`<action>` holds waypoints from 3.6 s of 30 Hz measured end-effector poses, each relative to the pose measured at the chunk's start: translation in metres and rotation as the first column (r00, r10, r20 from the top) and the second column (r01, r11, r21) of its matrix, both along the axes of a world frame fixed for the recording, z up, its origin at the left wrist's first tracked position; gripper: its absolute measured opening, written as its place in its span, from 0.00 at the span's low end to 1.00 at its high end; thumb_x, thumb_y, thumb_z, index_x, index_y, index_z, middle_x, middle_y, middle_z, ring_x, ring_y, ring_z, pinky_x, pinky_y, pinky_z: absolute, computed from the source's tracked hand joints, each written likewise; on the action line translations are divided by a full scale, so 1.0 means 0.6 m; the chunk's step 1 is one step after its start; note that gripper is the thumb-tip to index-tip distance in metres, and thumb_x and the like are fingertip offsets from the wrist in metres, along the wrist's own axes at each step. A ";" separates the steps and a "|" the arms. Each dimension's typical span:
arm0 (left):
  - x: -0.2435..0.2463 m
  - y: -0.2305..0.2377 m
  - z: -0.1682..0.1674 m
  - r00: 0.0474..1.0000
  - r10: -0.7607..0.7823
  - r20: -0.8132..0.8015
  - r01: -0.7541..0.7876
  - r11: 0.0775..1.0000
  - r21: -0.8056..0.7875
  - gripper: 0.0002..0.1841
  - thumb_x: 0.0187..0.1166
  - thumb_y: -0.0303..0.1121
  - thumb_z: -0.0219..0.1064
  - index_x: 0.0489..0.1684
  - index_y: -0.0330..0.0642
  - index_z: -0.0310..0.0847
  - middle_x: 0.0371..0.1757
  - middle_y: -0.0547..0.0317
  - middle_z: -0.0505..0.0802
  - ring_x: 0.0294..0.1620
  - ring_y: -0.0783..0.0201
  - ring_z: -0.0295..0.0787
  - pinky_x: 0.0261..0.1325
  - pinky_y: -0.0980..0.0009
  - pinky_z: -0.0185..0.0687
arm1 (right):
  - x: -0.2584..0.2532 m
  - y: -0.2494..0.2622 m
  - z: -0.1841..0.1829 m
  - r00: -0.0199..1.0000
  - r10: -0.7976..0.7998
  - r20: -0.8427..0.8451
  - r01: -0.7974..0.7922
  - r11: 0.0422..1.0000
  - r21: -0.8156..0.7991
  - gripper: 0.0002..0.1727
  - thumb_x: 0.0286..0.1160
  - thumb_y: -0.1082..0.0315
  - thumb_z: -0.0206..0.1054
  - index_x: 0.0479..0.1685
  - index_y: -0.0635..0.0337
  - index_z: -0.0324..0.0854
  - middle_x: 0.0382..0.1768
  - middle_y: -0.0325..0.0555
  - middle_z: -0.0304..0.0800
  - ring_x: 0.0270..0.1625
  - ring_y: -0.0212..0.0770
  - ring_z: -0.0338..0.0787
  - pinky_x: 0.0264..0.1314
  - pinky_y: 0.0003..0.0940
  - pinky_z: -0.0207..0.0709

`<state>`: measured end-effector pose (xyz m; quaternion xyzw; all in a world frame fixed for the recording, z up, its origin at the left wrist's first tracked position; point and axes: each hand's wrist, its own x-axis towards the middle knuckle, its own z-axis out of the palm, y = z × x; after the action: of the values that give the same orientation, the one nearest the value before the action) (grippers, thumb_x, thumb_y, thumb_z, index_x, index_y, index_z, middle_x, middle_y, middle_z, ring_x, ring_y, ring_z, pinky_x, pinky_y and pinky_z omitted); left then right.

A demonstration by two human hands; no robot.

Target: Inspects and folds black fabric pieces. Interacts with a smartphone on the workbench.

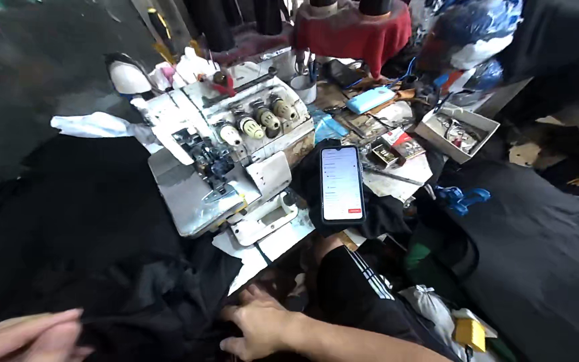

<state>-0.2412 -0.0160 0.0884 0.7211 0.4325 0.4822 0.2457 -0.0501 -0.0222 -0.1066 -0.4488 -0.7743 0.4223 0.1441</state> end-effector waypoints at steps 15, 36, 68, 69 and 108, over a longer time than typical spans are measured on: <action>0.011 0.113 -0.177 0.984 0.163 -0.076 -0.166 0.985 -0.040 0.08 0.82 0.29 0.68 0.48 0.31 0.87 0.39 0.62 0.93 0.38 0.77 0.88 0.45 0.80 0.86 | 0.103 -0.018 0.007 0.843 0.053 -0.535 -0.118 0.989 -0.089 0.21 0.83 0.50 0.67 0.34 0.61 0.83 0.28 0.45 0.83 0.33 0.40 0.83 0.37 0.44 0.77; 0.017 0.110 -0.177 0.980 0.178 -0.094 -0.183 0.982 -0.050 0.08 0.82 0.28 0.68 0.48 0.31 0.87 0.39 0.61 0.94 0.38 0.76 0.89 0.46 0.80 0.87 | 0.191 -0.045 0.026 0.822 0.105 -0.560 -0.253 0.948 -0.194 0.13 0.80 0.59 0.72 0.44 0.63 0.87 0.29 0.44 0.85 0.31 0.36 0.83 0.37 0.38 0.79; 0.006 0.110 -0.185 0.983 0.162 -0.085 -0.163 0.987 -0.005 0.10 0.80 0.26 0.68 0.52 0.29 0.84 0.42 0.59 0.93 0.41 0.75 0.90 0.49 0.78 0.88 | 0.247 -0.050 0.105 0.815 -0.171 -0.553 0.112 0.984 -0.140 0.13 0.86 0.59 0.66 0.54 0.58 0.88 0.45 0.41 0.92 0.42 0.33 0.90 0.46 0.33 0.86; 0.008 0.110 -0.185 0.982 0.169 -0.079 -0.169 0.986 0.000 0.10 0.79 0.27 0.70 0.51 0.30 0.84 0.41 0.60 0.93 0.40 0.74 0.90 0.48 0.78 0.89 | 0.247 -0.052 0.105 0.805 -0.190 -0.562 0.126 0.981 -0.150 0.13 0.84 0.59 0.69 0.52 0.58 0.89 0.42 0.42 0.92 0.38 0.33 0.90 0.42 0.32 0.86; 0.140 0.015 -0.105 0.828 -0.514 -0.224 0.490 0.857 -0.158 0.07 0.80 0.31 0.72 0.50 0.47 0.94 0.50 0.62 0.95 0.54 0.65 0.92 0.58 0.67 0.92 | 0.238 -0.051 0.119 0.791 -0.359 -0.496 0.368 0.926 -0.083 0.13 0.84 0.55 0.67 0.50 0.52 0.92 0.36 0.34 0.92 0.36 0.27 0.88 0.40 0.27 0.84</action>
<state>-0.1574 -0.0068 0.0251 0.8536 0.2781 0.2814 0.3389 0.0927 -0.0529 -0.0350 -0.4623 -0.6127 0.4816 0.4229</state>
